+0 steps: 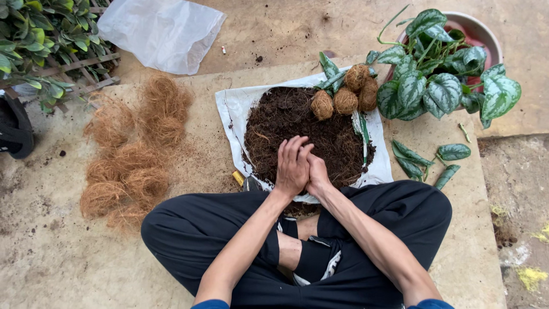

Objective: The person sits cross-legged on the floor and uses their hands to compress a mixture of soil and coconut coir into small, round balls. They repeatedly scoop material from a pile on a white sheet, roll it between their palms, and place the finished balls next to a potted plant.

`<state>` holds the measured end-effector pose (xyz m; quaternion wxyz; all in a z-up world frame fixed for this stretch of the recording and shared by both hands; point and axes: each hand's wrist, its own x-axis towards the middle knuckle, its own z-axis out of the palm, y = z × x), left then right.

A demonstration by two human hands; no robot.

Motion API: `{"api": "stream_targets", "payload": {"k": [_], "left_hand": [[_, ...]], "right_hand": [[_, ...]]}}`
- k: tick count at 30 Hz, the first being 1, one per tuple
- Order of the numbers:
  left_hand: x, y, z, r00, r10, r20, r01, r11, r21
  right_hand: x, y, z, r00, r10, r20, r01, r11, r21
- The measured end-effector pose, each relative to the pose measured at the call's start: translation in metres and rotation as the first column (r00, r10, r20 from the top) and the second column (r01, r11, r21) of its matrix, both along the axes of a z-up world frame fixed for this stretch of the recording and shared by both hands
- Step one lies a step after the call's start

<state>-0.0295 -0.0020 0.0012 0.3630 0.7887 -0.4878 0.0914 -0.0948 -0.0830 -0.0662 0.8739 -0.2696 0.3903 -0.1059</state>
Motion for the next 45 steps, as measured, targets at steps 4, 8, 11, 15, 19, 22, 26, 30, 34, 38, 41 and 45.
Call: {"api": "stream_targets", "payload": {"k": [4, 8, 11, 15, 19, 22, 26, 30, 34, 38, 41, 45], "left_hand": [[-0.008, 0.004, 0.004, 1.000, -0.023, -0.006, 0.023, 0.999, 0.046], [-0.003, 0.002, -0.001, 1.000, 0.009, -0.006, -0.008, 0.996, 0.087], [0.015, -0.004, -0.007, 0.995, 0.098, -0.035, -0.096, 0.994, 0.053], [0.040, -0.004, -0.011, 0.928, 0.216, -0.302, -0.240, 0.970, -0.045], [0.041, 0.000, -0.004, 0.891, 0.232, -0.391, -0.297, 0.948, -0.114], [0.039, -0.001, 0.002, 0.859, 0.235, -0.454, -0.307, 0.947, -0.091], [0.037, -0.001, 0.001, 0.866, 0.229, -0.444, -0.289, 0.955, -0.072], [0.029, -0.004, -0.004, 0.921, 0.170, -0.352, -0.195, 0.980, -0.037], [0.016, -0.005, -0.006, 0.983, 0.131, -0.128, -0.134, 0.991, -0.014], [0.005, -0.006, -0.002, 0.994, 0.108, -0.003, -0.108, 0.994, 0.023], [0.001, -0.003, 0.004, 0.997, 0.077, -0.001, -0.076, 0.995, 0.064], [-0.002, 0.001, 0.002, 0.997, 0.078, -0.004, -0.078, 0.994, 0.071]], "right_hand": [[-0.002, 0.001, 0.010, 1.000, -0.006, -0.025, 0.006, 1.000, -0.014], [0.001, 0.002, 0.025, 0.994, 0.011, -0.113, -0.016, 0.999, -0.036], [0.004, -0.004, 0.036, 0.997, 0.030, -0.075, -0.029, 1.000, 0.010], [0.005, -0.015, 0.048, 0.978, 0.084, 0.189, -0.110, 0.986, 0.127], [0.007, -0.023, 0.056, 0.981, 0.125, 0.146, -0.144, 0.981, 0.130], [0.006, -0.028, 0.054, 0.983, 0.102, 0.154, -0.127, 0.978, 0.164], [0.007, -0.029, 0.041, 0.994, 0.033, 0.100, -0.055, 0.973, 0.225], [0.009, -0.025, 0.028, 0.990, 0.003, 0.140, -0.033, 0.976, 0.216], [0.008, -0.012, 0.023, 0.997, 0.029, 0.075, -0.041, 0.987, 0.154], [0.003, 0.002, 0.025, 0.994, 0.031, -0.108, -0.022, 0.996, 0.085], [0.005, 0.005, 0.027, 0.996, 0.016, -0.086, -0.010, 0.997, 0.075], [0.002, 0.007, 0.016, 0.997, -0.002, -0.076, 0.005, 0.999, 0.032]]}}
